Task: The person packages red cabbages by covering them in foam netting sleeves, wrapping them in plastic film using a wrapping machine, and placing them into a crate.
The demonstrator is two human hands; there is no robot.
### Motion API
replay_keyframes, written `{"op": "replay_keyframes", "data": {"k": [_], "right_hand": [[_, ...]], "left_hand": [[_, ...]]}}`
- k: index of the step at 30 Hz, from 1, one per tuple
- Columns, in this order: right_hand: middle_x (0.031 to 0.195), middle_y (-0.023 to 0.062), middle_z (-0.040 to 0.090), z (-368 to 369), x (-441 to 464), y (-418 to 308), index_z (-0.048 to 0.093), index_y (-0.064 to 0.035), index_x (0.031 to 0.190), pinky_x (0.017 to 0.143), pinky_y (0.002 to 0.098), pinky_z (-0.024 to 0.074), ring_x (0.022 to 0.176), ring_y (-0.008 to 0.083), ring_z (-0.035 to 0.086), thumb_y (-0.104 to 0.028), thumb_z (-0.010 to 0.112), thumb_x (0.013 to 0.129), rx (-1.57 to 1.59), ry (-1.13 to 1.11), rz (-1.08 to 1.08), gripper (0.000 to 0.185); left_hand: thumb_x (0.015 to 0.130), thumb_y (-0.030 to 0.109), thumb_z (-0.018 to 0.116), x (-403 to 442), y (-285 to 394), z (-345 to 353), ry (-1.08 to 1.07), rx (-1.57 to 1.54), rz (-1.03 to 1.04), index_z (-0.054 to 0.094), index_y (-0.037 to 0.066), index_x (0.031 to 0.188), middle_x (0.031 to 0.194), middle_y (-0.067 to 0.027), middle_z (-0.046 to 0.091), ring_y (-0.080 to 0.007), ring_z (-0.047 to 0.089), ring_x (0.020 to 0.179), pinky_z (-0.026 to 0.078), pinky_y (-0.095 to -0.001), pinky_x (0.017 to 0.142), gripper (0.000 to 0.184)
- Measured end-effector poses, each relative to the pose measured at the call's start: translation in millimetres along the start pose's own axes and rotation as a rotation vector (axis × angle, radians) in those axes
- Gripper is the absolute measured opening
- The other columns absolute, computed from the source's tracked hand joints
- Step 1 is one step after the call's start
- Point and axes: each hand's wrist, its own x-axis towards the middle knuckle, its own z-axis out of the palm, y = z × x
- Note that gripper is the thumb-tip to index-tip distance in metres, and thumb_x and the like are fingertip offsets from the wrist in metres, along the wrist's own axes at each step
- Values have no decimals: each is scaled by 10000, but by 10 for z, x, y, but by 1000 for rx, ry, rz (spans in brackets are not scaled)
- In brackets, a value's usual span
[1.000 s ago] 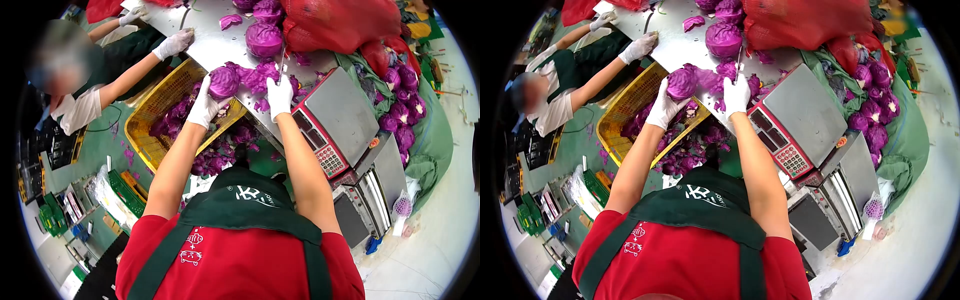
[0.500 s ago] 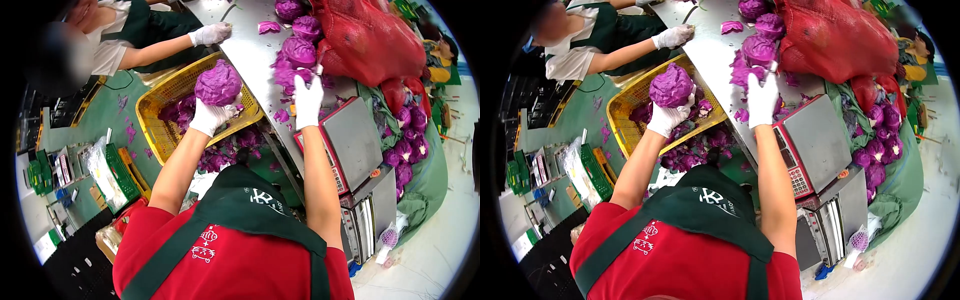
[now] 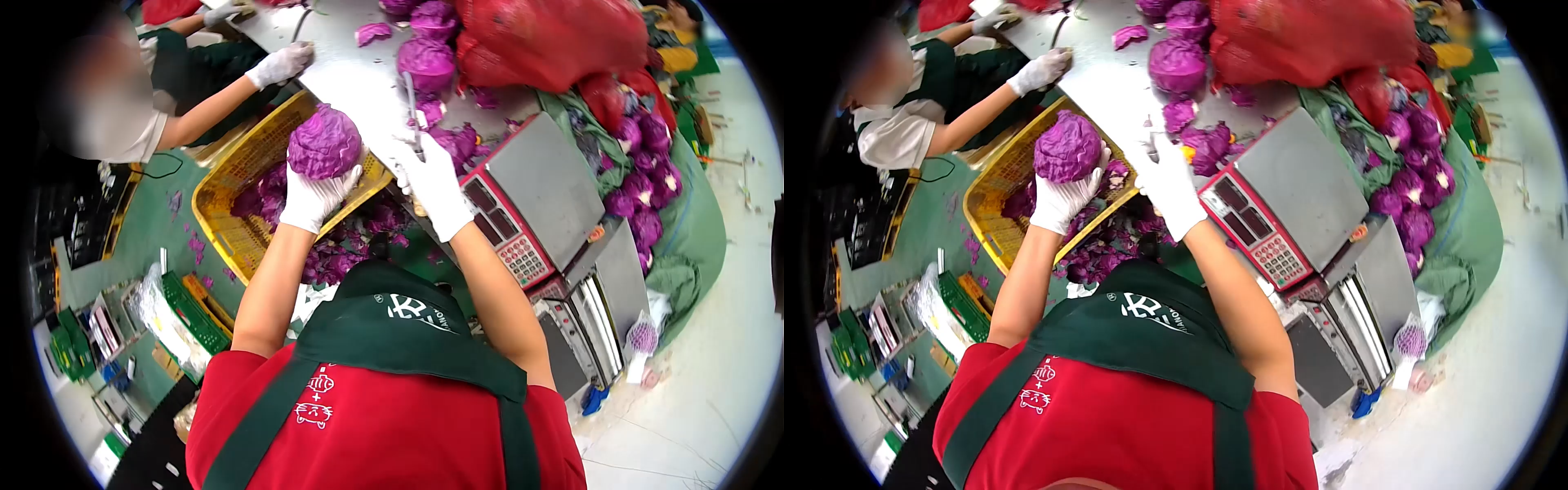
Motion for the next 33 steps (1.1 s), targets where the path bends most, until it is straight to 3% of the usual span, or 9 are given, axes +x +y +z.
{"op": "replay_keyframes", "data": {"k": [3, 7, 11, 13, 14, 16, 19, 24, 33], "right_hand": [[755, 16, 593, -47, -56, 31, 543, -9, 1223, 432, 194, 391, 519, 49, 496, -182, 612, 901, 81, -64, -30, 372], [773, 13, 574, -65, -129, 14, 495, -4, 1262, 445, 197, 401, 525, 53, 494, -154, 618, 894, -2, -1, -14, 416], [770, 1, 527, -189, -136, -19, 481, 15, 1271, 468, 204, 419, 563, 56, 511, -129, 612, 893, 170, 71, 3, 425], [763, 15, 552, -257, -150, -42, 501, 0, 1224, 493, 237, 425, 579, 79, 511, -146, 641, 863, 135, 40, 6, 413], [763, 15, 552, -253, -128, -26, 501, 0, 1224, 493, 237, 425, 579, 79, 511, -146, 641, 863, 134, 36, 4, 413], [785, 36, 586, -232, -92, 35, 497, -5, 1228, 588, 295, 473, 644, 114, 549, -220, 695, 816, -215, 106, -266, 505], [856, 55, 580, -134, -201, -183, 516, 18, 1215, 681, 272, 463, 718, 111, 534, -214, 701, 813, -472, 56, -186, 499], [934, 77, 614, -46, -199, -139, 522, -17, 1227, 755, 279, 474, 794, 120, 564, -228, 704, 813, -389, 34, -263, 499], [851, 26, 594, -1, -92, -145, 545, -14, 1235, 683, 251, 459, 710, 92, 528, -131, 632, 838, -435, 1, -266, 423]], "left_hand": [[946, 429, 348, 64, -277, 118, 188, 87, -45, 470, 122, 1286, 1250, -116, 545, -275, 526, 1153, 457, -485, 976, 474], [938, 386, 365, 162, -563, 311, -209, 245, -169, 475, 89, 1216, 1176, -96, 570, -223, 544, 1086, 457, -342, 947, 422], [966, 520, 332, 117, -610, 398, -262, 236, -158, 464, 78, 1291, 1297, -119, 522, -263, 537, 1129, 477, -432, 923, 564], [891, 644, 429, 76, -606, 398, 13, 778, 123, 346, 67, 1401, 1403, -132, 430, -294, 454, 1265, 445, -512, 987, 775], [891, 644, 429, 15, -587, 432, 12, 777, 128, 346, 67, 1401, 1403, -132, 430, -294, 454, 1265, 445, -512, 987, 775], [882, 612, 495, -161, -527, 540, -79, 530, -43, 327, 46, 1401, 1399, -150, 423, -307, 439, 1280, 447, -557, 977, 786], [864, 591, 549, -232, -641, 648, 148, 698, 102, 327, 42, 1400, 1381, -162, 438, -307, 469, 1255, 487, -563, 924, 799], [873, 379, 631, -265, -520, 548, 97, 851, 268, 393, 69, 1352, 1272, -111, 535, -220, 564, 1135, 524, -402, 912, 619], [817, 298, 693, -334, -482, 547, 70, 948, 583, 411, 11, 1327, 1232, -107, 526, -219, 538, 1118, 432, -382, 991, 650]]}}
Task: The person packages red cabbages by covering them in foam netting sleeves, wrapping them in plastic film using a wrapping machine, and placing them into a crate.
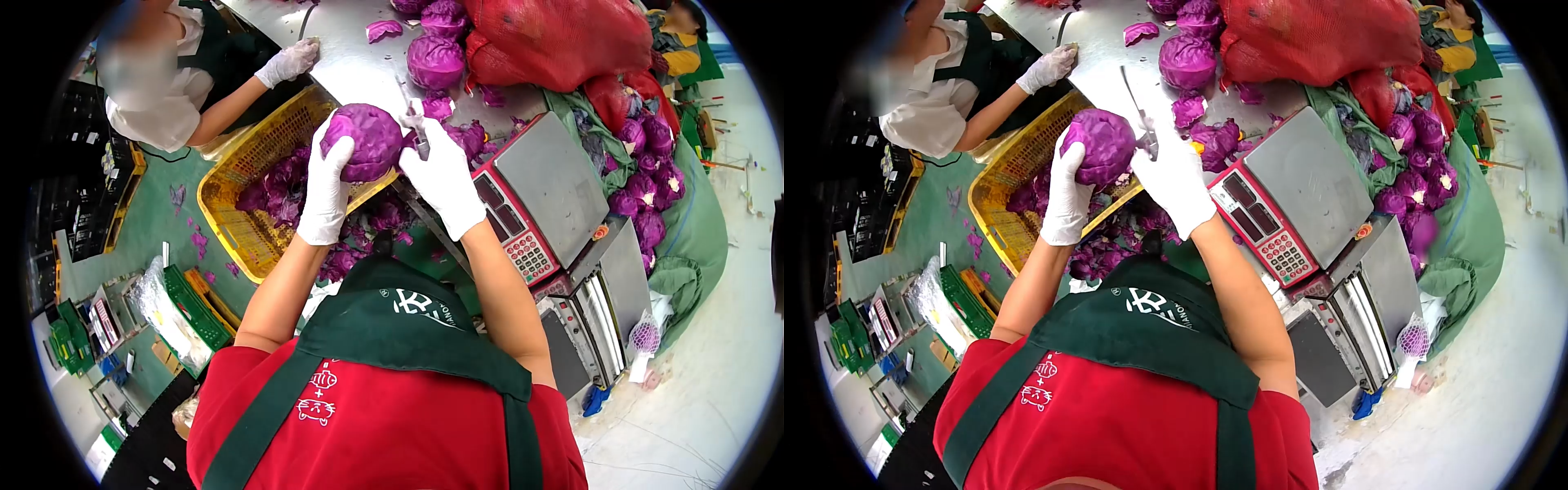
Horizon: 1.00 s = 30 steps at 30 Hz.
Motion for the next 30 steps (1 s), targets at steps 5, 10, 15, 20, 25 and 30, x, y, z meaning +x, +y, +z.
{"op": "replay_keyframes", "data": {"k": [5, 10, 15, 20, 25, 30], "right_hand": [[790, 34, 596, 44, 170, 208, 554, -7, 1224, 501, 222, 429, 561, 65, 518, -66, 567, 858, 166, 107, 72, 371], [844, 30, 611, 100, 215, 182, 500, -13, 1284, 512, 205, 453, 599, 75, 553, -86, 545, 905, 398, 26, 178, 389], [808, 41, 635, -311, -201, 256, 514, -21, 1280, 578, 242, 469, 635, 88, 570, -119, 491, 914, 191, -101, 181, 379], [1089, 190, 638, -889, -1033, 329, 548, -79, 1273, 846, 378, 498, 978, 330, 635, -148, 562, 882, -279, 275, 12, 398], [1025, 115, 663, -1736, -2141, 513, 578, -131, 1264, 747, 308, 525, 858, 223, 668, -21, 589, 837, -400, 695, 61, 441], [1042, 115, 660, -2785, -3604, 711, 572, -142, 1271, 802, 316, 507, 908, 248, 648, -41, 600, 856, -736, 1039, 193, 428]], "left_hand": [[838, 470, 613, -2, 172, -3, 6, -489, -354, 371, 57, 1368, 1313, -168, 488, -330, 509, 1199, 446, -520, 992, 714], [817, 516, 601, 73, 172, -229, -167, -921, -557, 260, 14, 1419, 1411, -276, 326, -459, 345, 1301, 451, -587, 961, 855], [838, 492, 601, 72, 162, -114, -198, -777, -521, 290, 37, 1418, 1415, -270, 344, -489, 350, 1291, 393, -629, 996, 800], [842, 359, 658, 180, -200, 353, -242, -262, -430, 328, 17, 1391, 1358, -186, 443, -342, 483, 1223, 439, -534, 1000, 727], [762, 136, 744, 106, -567, 1389, -553, 550, 80, 376, 44, 1382, 1305, -121, 448, -230, 474, 1181, 389, -347, 1023, 727], [737, 134, 769, -13, -1197, 2205, -831, 723, 301, 392, 44, 1372, 1313, -128, 455, -231, 452, 1201, 341, -340, 1043, 743]]}}
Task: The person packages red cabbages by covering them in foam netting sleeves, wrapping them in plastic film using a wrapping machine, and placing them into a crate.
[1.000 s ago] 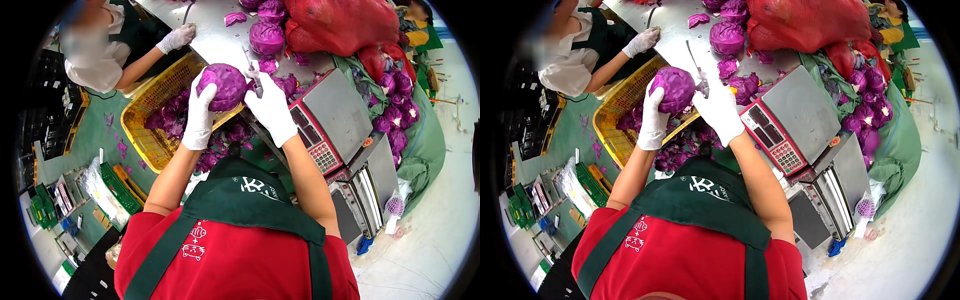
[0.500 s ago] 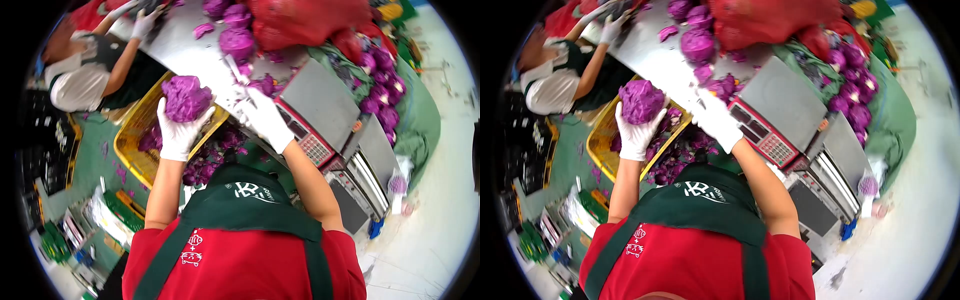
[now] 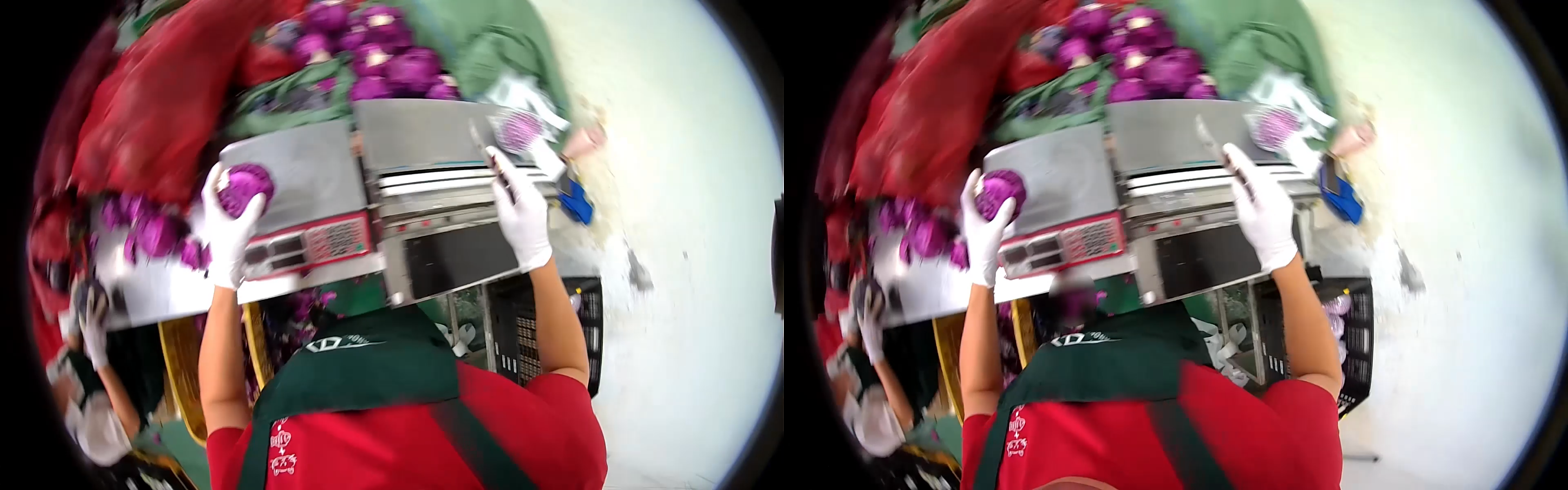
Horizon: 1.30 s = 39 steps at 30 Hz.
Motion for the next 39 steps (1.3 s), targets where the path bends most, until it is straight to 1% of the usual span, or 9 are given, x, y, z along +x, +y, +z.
{"op": "replay_keyframes", "data": {"k": [4, 6, 13, 18, 22, 26, 30, 34, 39], "right_hand": [[1060, 134, 654, -964, -53, 1335, 574, -158, 1266, 794, 337, 503, 904, 277, 645, -97, 594, 869, -383, 170, 148, 402], [1002, 141, 655, -1320, -146, 2067, 582, -222, 1251, 762, 377, 510, 866, 303, 638, -165, 561, 859, -472, 36, 451, 397], [931, 112, 672, -1325, -480, 4237, 645, -209, 1073, 710, 424, 516, 843, 303, 646, -236, 525, 862, -525, -493, 406, 244], [914, 120, 670, -605, -568, 4789, 659, -173, 1021, 734, 446, 506, 860, 313, 641, -274, 536, 849, -339, -653, 313, 235], [877, 131, 641, -315, -312, 4919, 637, -165, 1053, 767, 430, 495, 861, 325, 617, -301, 563, 842, -241, -510, 275, 261], [1042, 114, 590, -365, 338, 5183, 580, -179, 1172, 797, 419, 484, 955, 325, 581, -255, 605, 835, -190, 156, 468, 347], [1200, 166, 597, -82, 1050, 5614, 336, -20, 1405, 906, 347, 452, 1093, 278, 583, -248, 656, 834, 546, 266, 700, 693], [797, 96, 660, -344, 1455, 5129, 644, 20, 964, 744, 319, 485, 763, 191, 609, -143, 599, 841, 344, 277, 736, 208], [966, 128, 653, -1202, 1599, 4065, 630, 0, 1034, 747, 310, 471, 860, 204, 611, -69, 493, 911, -38, 630, 122, 196]], "left_hand": [[754, 157, 759, 316, -420, 407, -57, 244, 82, 381, -2, 1365, 1317, -140, 455, -234, 450, 1210, 335, -323, 1047, 736], [757, 169, 759, 356, -504, 492, -75, 342, 64, 373, 0, 1372, 1316, -146, 454, -244, 446, 1217, 328, -323, 1051, 745], [802, 103, 713, 421, -913, 298, -85, 502, 15, 288, 24, 1439, 1430, -151, 358, -264, 363, 1307, 244, -353, 1113, 770], [838, 229, 703, 292, -220, 723, 145, 488, -518, 211, 152, 1488, 1463, -78, 330, -244, 396, 1278, 397, -386, 970, 818], [804, 371, 724, 278, -358, 710, 296, 527, -621, 177, 190, 1498, 1487, -62, 307, -265, 396, 1274, 438, -410, 854, 902], [804, 388, 725, 219, -255, 789, 347, 583, -626, 212, 121, 1484, 1465, -122, 333, -269, 387, 1286, 412, -420, 949, 892], [851, 223, 696, 108, -642, 489, 418, 555, -174, 410, -51, 1336, 1270, -155, 517, -232, 489, 1168, 358, -319, 1014, 626], [867, 190, 664, -114, -414, 690, 629, 640, -95, 462, 19, 1328, 1237, -138, 558, -231, 524, 1130, 391, -336, 983, 532], [907, 61, 591, -405, 844, 1570, 616, 413, 37, 578, 25, 1191, 1122, -74, 634, -148, 600, 1016, 465, -263, 890, 287]]}}
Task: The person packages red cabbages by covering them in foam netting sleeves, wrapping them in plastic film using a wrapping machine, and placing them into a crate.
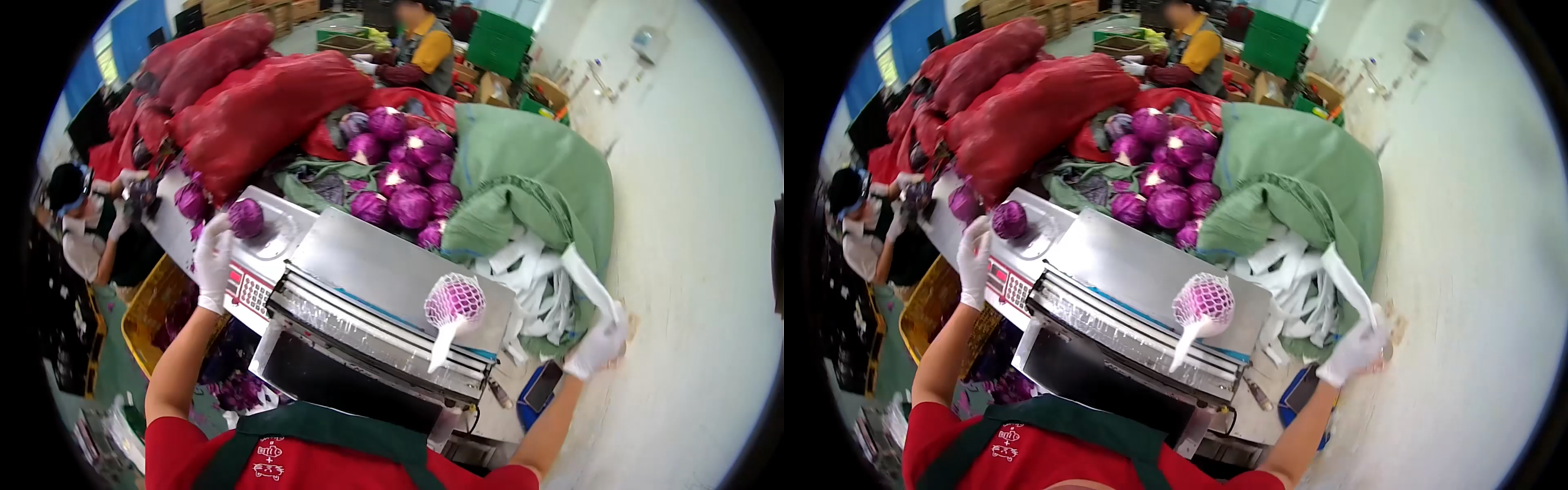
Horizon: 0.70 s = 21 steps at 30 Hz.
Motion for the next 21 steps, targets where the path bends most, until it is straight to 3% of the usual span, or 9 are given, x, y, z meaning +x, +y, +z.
{"op": "replay_keyframes", "data": {"k": [2, 4, 7, 9, 12, 15, 17, 19, 21], "right_hand": [[918, 140, 646, -207, 32, -591, 621, 28, 1031, 737, 324, 473, 833, 226, 616, -62, 478, 931, 116, 110, -163, 196], [907, 116, 610, -371, -186, -1255, 607, 31, 971, 728, 327, 462, 804, 229, 582, -15, 454, 930, 430, -195, -286, 165], [879, 61, 633, -466, -554, -2159, 652, -85, 935, 637, 313, 469, 741, 227, 601, -11, 662, 757, 721, -730, -646, 193], [931, 61, 655, -468, -730, -2500, 660, -119, 1017, 595, 301, 470, 702, 226, 600, -16, 674, 747, 811, -981, -803, 289], [951, 65, 645, -403, -774, -2792, 613, -68, 1077, 667, 304, 488, 722, 194, 598, -12, 646, 801, 908, -984, -702, 283], [1206, 98, 562, -335, -1029, -3146, 488, 46, 1269, 937, 280, 424, 1032, 137, 538, -30, 581, 877, 1167, -1112, 108, 410], [1214, 96, 543, -132, -1335, -3443, 421, 44, 1345, 938, 262, 409, 1095, 138, 514, -127, 602, 884, 1157, -1207, 191, 524], [981, 36, 630, 101, -1744, -3492, 591, 41, 1120, 811, 239, 469, 901, 105, 582, -121, 544, 947, 1030, -1308, 309, 242], [904, 28, 644, 283, -1834, -3687, 617, 23, 1022, 732, 229, 478, 813, 89, 588, -143, 521, 970, 921, -1059, 186, 199]], "left_hand": [[861, 3, 613, -225, 615, 115, -43, 31, 197, 614, 20, 1085, 1076, -95, 652, -182, 617, 1000, 478, -296, 886, 225], [715, 10, 731, -429, 1310, 271, -130, -11, 461, 593, 24, 1114, 1094, -132, 637, -307, 590, 1069, 439, -386, 953, 421], [663, 356, 795, -632, 2056, 305, -545, -47, 668, 464, 77, 1340, 1355, -166, 454, -336, 386, 1308, 305, -468, 1087, 804], [711, 366, 762, -746, 2152, 286, -570, -3, 818, 554, 100, 1252, 1178, -106, 590, -259, 558, 1126, 439, -416, 954, 637], [724, 308, 763, -807, 1817, 152, -418, -86, 564, 698, 146, 906, 648, 17, 623, -186, 627, 598, 498, -301, 551, 252], [832, 216, 704, -915, 1449, 61, -528, -394, -90, 692, 49, 1009, 726, -56, 681, -107, 651, 625, 502, -241, 576, 244], [871, 190, 679, -910, 1391, 5, -432, -531, -229, 691, -1, 1005, 739, -50, 689, -36, 603, 663, 490, -207, 609, 233], [865, 196, 688, -951, 1228, -31, -433, -508, -302, 690, -4, 1010, 754, -60, 692, -29, 582, 642, 486, -211, 598, 247], [875, 160, 675, -929, 1008, -107, -342, -611, -457, 695, -18, 966, 769, -39, 689, -52, 593, 681, 492, -224, 627, 201]]}}
